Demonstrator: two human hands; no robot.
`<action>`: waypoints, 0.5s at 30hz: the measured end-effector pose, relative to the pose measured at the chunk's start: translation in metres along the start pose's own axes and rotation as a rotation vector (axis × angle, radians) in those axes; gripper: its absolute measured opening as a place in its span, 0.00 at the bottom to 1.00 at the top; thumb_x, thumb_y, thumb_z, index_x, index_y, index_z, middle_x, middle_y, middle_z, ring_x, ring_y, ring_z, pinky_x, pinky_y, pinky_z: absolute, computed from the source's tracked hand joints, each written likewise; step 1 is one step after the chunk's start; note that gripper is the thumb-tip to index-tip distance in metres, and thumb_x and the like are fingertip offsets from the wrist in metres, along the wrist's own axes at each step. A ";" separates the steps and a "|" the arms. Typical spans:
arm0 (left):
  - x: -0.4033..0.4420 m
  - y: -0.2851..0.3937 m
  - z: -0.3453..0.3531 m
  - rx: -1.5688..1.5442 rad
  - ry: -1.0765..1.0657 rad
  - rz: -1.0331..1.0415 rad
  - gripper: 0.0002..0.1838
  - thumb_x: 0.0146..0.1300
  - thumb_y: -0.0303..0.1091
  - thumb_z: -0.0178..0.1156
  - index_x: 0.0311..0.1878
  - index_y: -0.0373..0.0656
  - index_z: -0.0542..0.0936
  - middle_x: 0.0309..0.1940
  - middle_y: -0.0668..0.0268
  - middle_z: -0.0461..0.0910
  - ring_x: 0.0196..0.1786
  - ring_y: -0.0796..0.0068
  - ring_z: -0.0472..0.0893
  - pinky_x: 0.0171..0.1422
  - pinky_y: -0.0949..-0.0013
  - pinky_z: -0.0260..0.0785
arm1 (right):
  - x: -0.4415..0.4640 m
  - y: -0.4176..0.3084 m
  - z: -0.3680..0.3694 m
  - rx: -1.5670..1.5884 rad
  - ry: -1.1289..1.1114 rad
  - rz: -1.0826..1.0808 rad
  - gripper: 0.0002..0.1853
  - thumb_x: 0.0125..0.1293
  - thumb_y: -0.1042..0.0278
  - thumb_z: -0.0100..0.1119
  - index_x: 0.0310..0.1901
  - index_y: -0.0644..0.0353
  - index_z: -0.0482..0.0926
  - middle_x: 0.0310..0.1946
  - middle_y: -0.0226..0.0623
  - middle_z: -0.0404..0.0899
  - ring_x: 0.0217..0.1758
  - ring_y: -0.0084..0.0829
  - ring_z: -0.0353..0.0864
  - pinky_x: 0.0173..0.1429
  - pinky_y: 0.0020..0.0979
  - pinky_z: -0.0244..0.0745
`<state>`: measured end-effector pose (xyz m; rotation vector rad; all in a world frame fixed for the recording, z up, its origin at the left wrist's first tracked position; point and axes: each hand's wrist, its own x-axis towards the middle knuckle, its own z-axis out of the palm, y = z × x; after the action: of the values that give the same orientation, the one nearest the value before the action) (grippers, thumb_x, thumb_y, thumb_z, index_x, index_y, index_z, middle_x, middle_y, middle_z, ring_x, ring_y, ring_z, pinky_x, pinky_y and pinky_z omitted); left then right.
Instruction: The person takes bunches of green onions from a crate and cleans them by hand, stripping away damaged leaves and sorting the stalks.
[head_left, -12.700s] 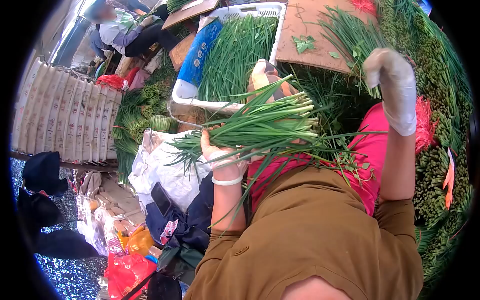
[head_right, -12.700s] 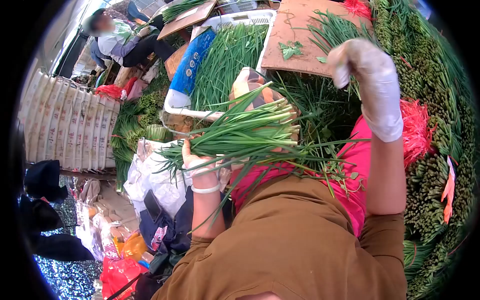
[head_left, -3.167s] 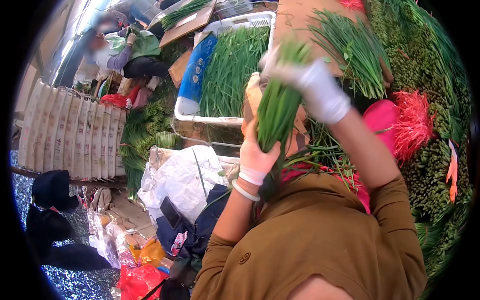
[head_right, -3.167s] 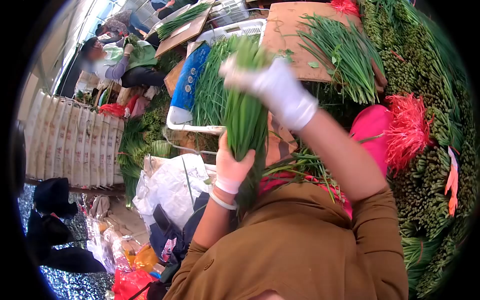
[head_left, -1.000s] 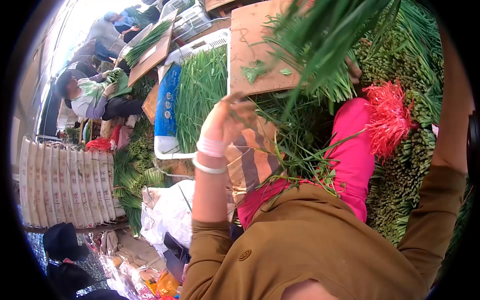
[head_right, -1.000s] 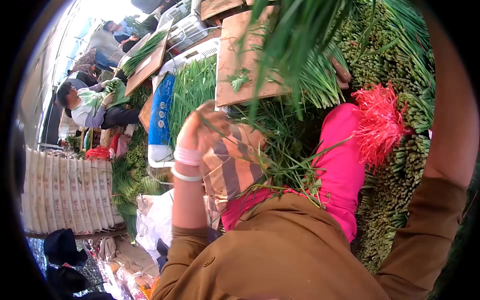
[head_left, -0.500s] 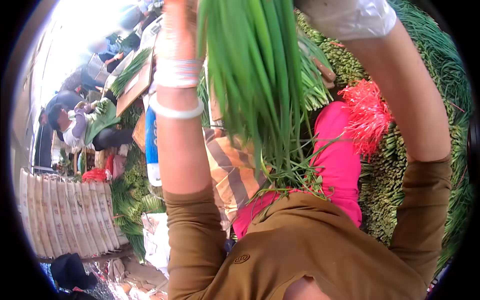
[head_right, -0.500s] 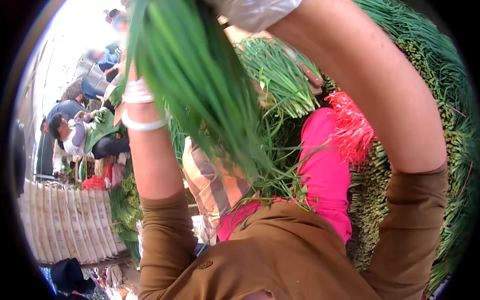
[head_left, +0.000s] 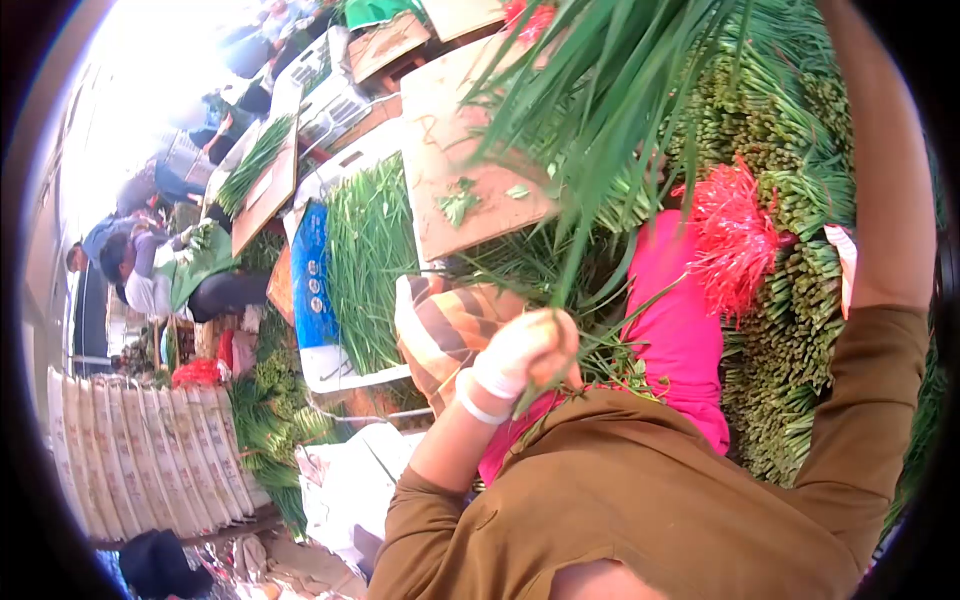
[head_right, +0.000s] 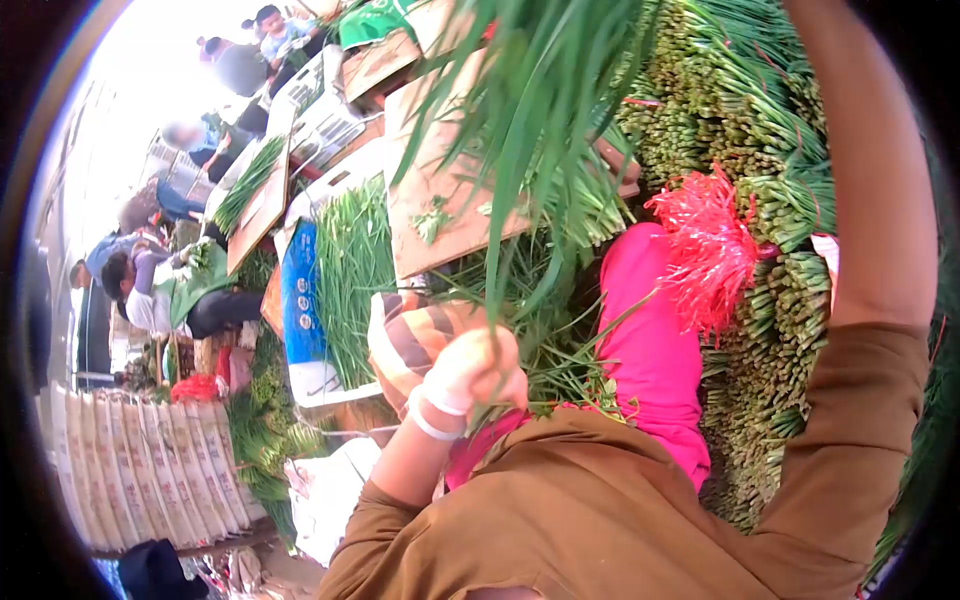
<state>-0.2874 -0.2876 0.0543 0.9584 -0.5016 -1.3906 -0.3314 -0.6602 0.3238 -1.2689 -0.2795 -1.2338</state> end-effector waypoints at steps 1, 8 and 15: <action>-0.004 -0.001 0.000 -0.106 0.296 0.069 0.20 0.64 0.51 0.57 0.38 0.39 0.75 0.17 0.67 0.69 0.18 0.67 0.72 0.29 0.63 0.72 | 0.008 -0.007 -0.014 -0.056 0.030 -0.028 0.13 0.56 0.64 0.63 0.40 0.63 0.79 0.30 0.35 0.79 0.31 0.27 0.79 0.41 0.28 0.78; -0.011 0.077 -0.069 -1.005 0.288 0.821 0.14 0.73 0.40 0.47 0.32 0.46 0.75 0.12 0.81 0.58 0.16 0.86 0.60 0.47 0.66 0.75 | -0.050 -0.023 0.037 -0.521 -0.186 -0.067 0.13 0.57 0.65 0.62 0.41 0.61 0.76 0.30 0.32 0.76 0.29 0.21 0.76 0.39 0.22 0.78; 0.039 0.091 -0.010 -0.921 0.485 0.722 0.14 0.72 0.44 0.48 0.35 0.47 0.74 0.19 0.72 0.71 0.27 0.76 0.73 0.51 0.62 0.74 | -0.207 0.041 0.096 -0.433 -0.901 -0.096 0.18 0.47 0.71 0.66 0.44 0.59 0.79 0.48 0.43 0.80 0.47 0.39 0.82 0.46 0.33 0.79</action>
<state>-0.2194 -0.3304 0.1124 0.2608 0.1780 -0.5603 -0.3377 -0.4780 0.1804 -2.1720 -0.7507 -0.7397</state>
